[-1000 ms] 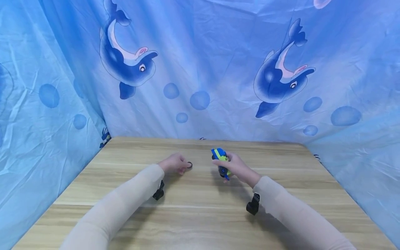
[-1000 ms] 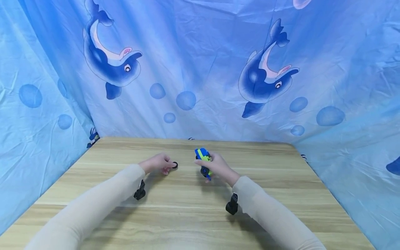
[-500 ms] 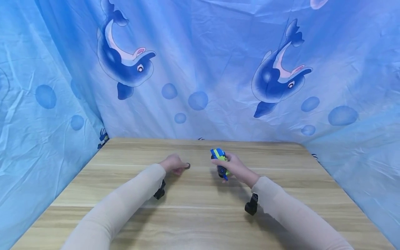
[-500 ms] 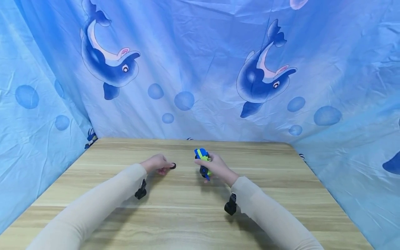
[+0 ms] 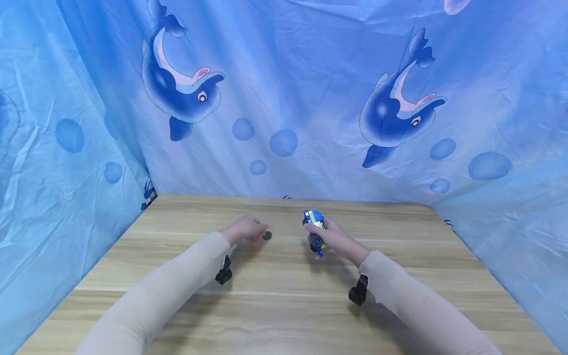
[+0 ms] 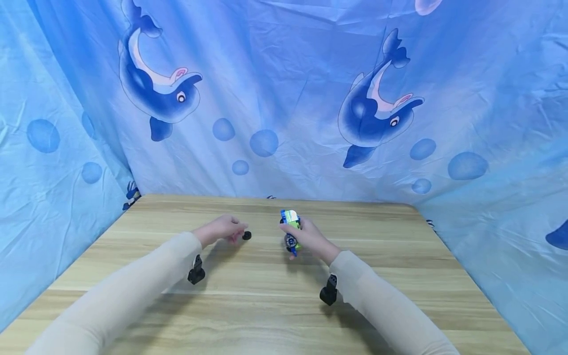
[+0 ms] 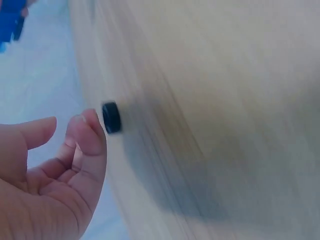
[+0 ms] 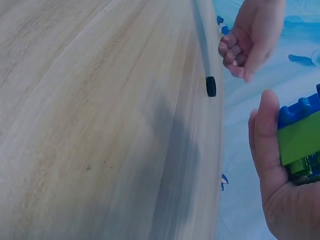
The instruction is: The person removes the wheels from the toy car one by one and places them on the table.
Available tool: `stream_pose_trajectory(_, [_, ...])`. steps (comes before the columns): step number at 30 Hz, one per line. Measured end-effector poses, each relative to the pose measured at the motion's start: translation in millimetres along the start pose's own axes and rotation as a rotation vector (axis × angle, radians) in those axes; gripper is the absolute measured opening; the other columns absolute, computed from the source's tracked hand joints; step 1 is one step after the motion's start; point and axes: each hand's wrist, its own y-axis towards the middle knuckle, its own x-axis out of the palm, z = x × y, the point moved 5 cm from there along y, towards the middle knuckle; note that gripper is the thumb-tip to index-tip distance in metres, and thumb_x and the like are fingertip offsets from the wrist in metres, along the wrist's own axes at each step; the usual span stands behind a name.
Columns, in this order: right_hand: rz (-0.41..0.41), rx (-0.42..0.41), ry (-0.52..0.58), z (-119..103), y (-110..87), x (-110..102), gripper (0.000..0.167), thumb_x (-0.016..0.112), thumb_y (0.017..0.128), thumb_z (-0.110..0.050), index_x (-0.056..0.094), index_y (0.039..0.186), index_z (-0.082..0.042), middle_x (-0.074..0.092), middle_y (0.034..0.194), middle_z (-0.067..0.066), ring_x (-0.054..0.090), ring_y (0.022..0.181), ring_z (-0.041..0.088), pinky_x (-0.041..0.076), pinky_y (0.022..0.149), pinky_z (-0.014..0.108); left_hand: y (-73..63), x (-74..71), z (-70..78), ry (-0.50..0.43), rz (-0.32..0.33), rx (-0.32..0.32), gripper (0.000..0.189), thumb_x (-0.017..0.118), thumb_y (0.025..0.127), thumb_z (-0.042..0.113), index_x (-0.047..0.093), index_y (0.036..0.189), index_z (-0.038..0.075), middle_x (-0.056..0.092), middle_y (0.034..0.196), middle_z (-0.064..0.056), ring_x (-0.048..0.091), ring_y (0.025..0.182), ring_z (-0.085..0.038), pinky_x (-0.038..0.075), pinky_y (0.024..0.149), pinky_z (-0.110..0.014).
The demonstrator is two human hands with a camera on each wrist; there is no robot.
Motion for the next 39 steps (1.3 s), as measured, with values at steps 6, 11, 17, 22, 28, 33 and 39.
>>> stream_pose_trajectory(6, [-0.017,-0.022,-0.025,-2,-0.8,-1,0.052,0.052,0.099,-0.040,0.039,0.134,-0.004,0.062,0.102,0.025,0.064,0.078,0.024,0.059,0.065,0.049,-10.4,22.4,26.7,-0.041,-0.126,0.103,0.031,0.053,0.099,0.023,0.066,0.101,-0.005,0.064,0.073,-0.008,0.064,0.069,-0.017,0.057,0.073,-0.029])
stream_pose_trajectory(11, [0.019,-0.019,-0.025,-3,0.0,-2,0.050,0.054,0.098,-0.042,0.042,0.128,-0.004,0.061,0.107,0.030,0.065,0.074,0.025,0.058,0.071,0.055,-25.3,41.7,51.9,-0.076,-0.273,0.221,0.033,0.052,0.099,0.025,0.063,0.109,-0.005,0.066,0.084,-0.016,0.065,0.072,-0.018,0.057,0.074,-0.030])
stream_pose_trajectory(17, [0.066,-0.029,-0.017,-1,3.5,-2,0.050,0.057,0.096,-0.042,0.043,0.128,-0.006,0.065,0.098,0.020,0.067,0.077,0.035,0.057,0.072,0.057,-31.9,63.1,71.4,-0.154,-0.358,0.314,0.040,0.049,0.101,0.033,0.059,0.112,-0.004,0.065,0.093,-0.024,0.067,0.075,-0.022,0.059,0.076,-0.037])
stream_pose_trajectory(22, [0.083,-0.062,-0.022,-3,4.5,2,0.047,0.057,0.097,-0.041,0.045,0.124,-0.004,0.064,0.096,0.012,0.066,0.073,0.022,0.059,0.068,0.046,-31.3,74.8,83.0,-0.182,-0.341,0.356,0.041,0.047,0.102,0.038,0.060,0.107,-0.001,0.064,0.089,-0.025,0.064,0.066,-0.019,0.058,0.076,-0.047])
stream_pose_trajectory(28, [0.086,-0.091,-0.011,-8,5.1,3,0.043,0.053,0.099,-0.040,0.049,0.121,-0.003,0.065,0.099,0.012,0.066,0.072,0.017,0.059,0.067,0.041,-31.1,76.8,91.0,-0.082,-0.177,0.379,0.045,0.049,0.100,0.042,0.061,0.094,-0.001,0.062,0.070,-0.011,0.057,0.057,-0.018,0.056,0.063,-0.045])
stream_pose_trajectory(33, [0.076,-0.106,0.005,-8,6.7,3,0.044,0.053,0.099,-0.041,0.050,0.122,-0.004,0.064,0.103,0.012,0.067,0.076,0.017,0.059,0.067,0.036,-31.1,75.2,93.0,0.012,-0.080,0.403,0.042,0.049,0.101,0.041,0.057,0.078,0.006,0.053,0.056,0.002,0.049,0.050,-0.014,0.044,0.050,-0.027])
stream_pose_trajectory(39, [0.099,-0.061,0.040,-2,7.0,3,0.049,0.060,0.095,-0.043,0.051,0.122,-0.004,0.066,0.105,0.013,0.068,0.076,0.018,0.059,0.065,0.033,-33.5,73.8,94.4,0.043,-0.089,0.386,0.040,0.051,0.101,0.036,0.054,0.068,0.012,0.051,0.053,0.002,0.044,0.047,-0.012,0.038,0.048,-0.023])
